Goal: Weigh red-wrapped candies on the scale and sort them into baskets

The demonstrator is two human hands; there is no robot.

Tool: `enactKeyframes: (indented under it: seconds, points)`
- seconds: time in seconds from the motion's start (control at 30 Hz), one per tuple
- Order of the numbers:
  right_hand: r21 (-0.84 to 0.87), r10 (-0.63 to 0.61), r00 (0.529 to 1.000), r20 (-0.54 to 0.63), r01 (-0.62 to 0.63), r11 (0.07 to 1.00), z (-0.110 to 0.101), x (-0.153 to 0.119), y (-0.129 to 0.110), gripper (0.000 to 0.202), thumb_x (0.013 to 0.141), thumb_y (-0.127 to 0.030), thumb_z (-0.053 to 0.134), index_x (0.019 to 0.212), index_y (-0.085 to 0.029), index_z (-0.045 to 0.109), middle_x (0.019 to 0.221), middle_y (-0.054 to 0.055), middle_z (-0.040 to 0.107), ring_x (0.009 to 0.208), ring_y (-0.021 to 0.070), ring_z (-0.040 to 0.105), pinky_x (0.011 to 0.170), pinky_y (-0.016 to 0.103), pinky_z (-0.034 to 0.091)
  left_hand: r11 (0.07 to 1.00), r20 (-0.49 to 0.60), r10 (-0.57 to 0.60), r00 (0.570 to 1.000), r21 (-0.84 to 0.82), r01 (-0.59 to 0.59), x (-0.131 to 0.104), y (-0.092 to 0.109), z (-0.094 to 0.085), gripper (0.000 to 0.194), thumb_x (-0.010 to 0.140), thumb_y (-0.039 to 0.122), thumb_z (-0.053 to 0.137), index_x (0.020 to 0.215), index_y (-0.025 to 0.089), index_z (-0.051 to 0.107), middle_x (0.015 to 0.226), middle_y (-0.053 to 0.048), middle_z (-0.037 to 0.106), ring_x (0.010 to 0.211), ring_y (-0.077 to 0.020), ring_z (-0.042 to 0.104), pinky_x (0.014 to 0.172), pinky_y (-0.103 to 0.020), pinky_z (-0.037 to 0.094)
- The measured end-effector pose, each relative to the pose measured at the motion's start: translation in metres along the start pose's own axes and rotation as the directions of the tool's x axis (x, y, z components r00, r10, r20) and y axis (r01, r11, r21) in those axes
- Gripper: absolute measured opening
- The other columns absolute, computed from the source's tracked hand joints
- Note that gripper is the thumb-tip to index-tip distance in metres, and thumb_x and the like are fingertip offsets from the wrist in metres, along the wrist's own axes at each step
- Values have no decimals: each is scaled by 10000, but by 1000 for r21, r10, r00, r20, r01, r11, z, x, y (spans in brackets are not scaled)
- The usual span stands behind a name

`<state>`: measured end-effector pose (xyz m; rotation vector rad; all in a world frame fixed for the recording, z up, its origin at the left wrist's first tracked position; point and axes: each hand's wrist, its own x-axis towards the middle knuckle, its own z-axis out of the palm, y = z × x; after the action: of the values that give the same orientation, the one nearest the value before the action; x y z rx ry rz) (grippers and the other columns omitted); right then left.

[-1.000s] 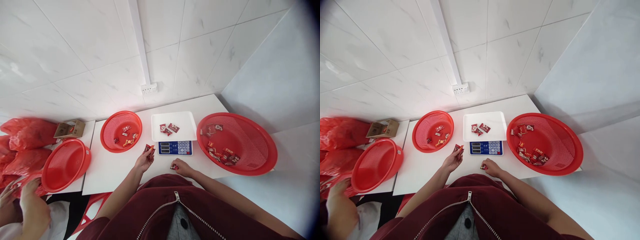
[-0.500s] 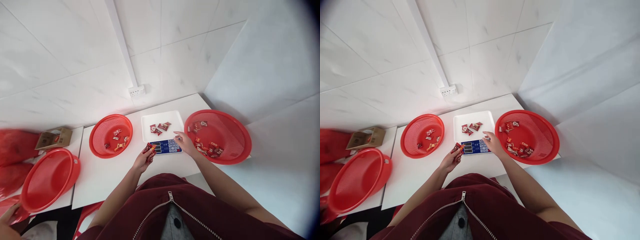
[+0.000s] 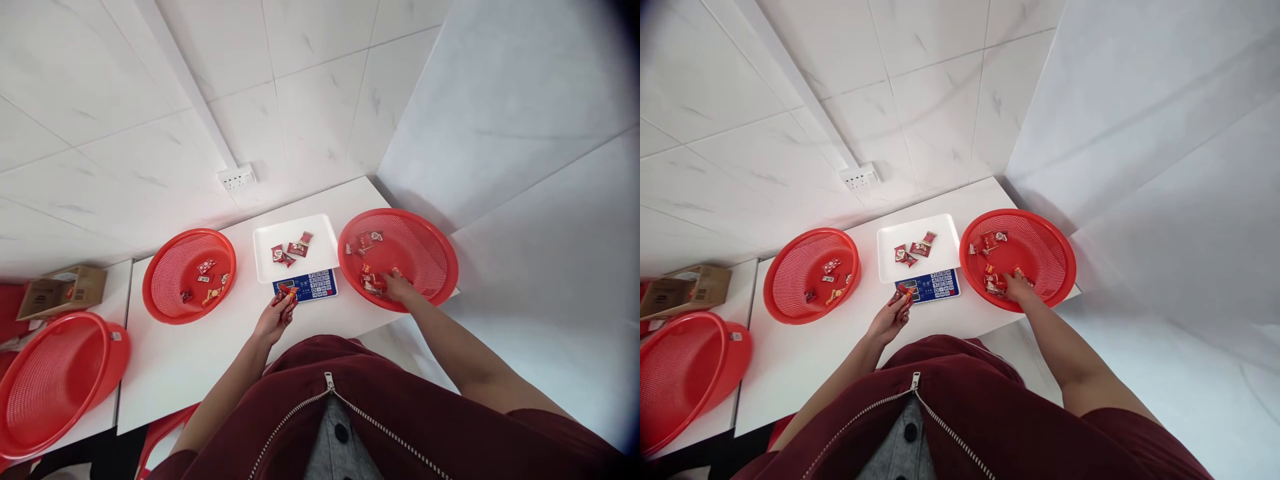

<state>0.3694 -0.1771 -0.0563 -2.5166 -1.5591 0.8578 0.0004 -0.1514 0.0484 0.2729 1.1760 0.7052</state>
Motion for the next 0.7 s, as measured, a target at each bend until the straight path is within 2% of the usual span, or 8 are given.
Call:
enactKeyframes:
  seconds: [0.07,0.17,0.23,0.3,0.4,0.5,0.6,0.7]
  points:
    - [-24,21,1000,-20,-22,999,1,6,1,632,665,-198,699,1276,-165,545,1331,209,491,1120,365,540,891,432,426,1000,-9,1,1000,4,-1,3,-2,9,332,619,255,807,830,161,568,632,17,615,435,-27,473,411,-124,372]
    - [-20,54,995,-78,-55,998,-8,19,8,514,821,-185,501,1328,-98,473,1308,217,510,1145,313,531,901,385,427,1000,-36,8,999,13,-7,6,-7,21,321,638,250,793,851,163,569,639,17,618,447,-38,496,415,-131,389]
    - [-10,59,993,-100,-61,998,-17,28,14,473,864,-162,403,1323,-64,466,1282,215,536,1136,292,540,891,367,432,1000,-48,7,999,13,-7,9,-12,28,307,649,244,786,850,162,569,630,21,611,446,-39,498,415,-132,391]
    - [-7,15,995,-96,-15,1000,-22,34,19,440,869,-173,410,1286,-76,511,1265,191,560,1138,282,536,905,354,419,1000,-55,-2,999,8,3,11,-18,35,290,657,238,780,844,159,572,626,23,608,439,-34,490,412,-129,381]
    - [2,-120,991,-52,120,993,-21,34,17,408,841,-275,528,1227,-156,583,1234,130,593,1136,260,529,925,319,397,1000,-53,-19,998,5,19,14,-25,44,278,663,232,776,846,156,582,643,17,617,438,-26,483,414,-125,371]
    - [-40,-230,973,6,230,972,-13,29,6,511,792,-337,610,1283,-210,545,1289,126,541,1152,276,504,920,328,392,1000,-47,-23,999,15,24,15,-29,53,268,661,225,778,833,160,584,654,16,622,449,-28,496,419,-127,371]
    - [-107,-235,970,65,241,965,-10,27,-7,524,779,-297,621,1291,-233,532,1310,145,504,1176,305,467,915,367,382,999,-54,-22,998,25,23,16,-30,61,250,671,220,770,824,167,579,638,27,612,438,-28,491,418,-131,372]
    - [-89,-160,980,117,171,981,-14,32,-14,367,762,-256,630,1120,-180,638,1132,153,617,1088,306,526,854,361,407,999,-67,-27,997,33,29,16,-30,67,232,688,222,758,830,167,582,631,29,611,428,-26,482,417,-133,374]
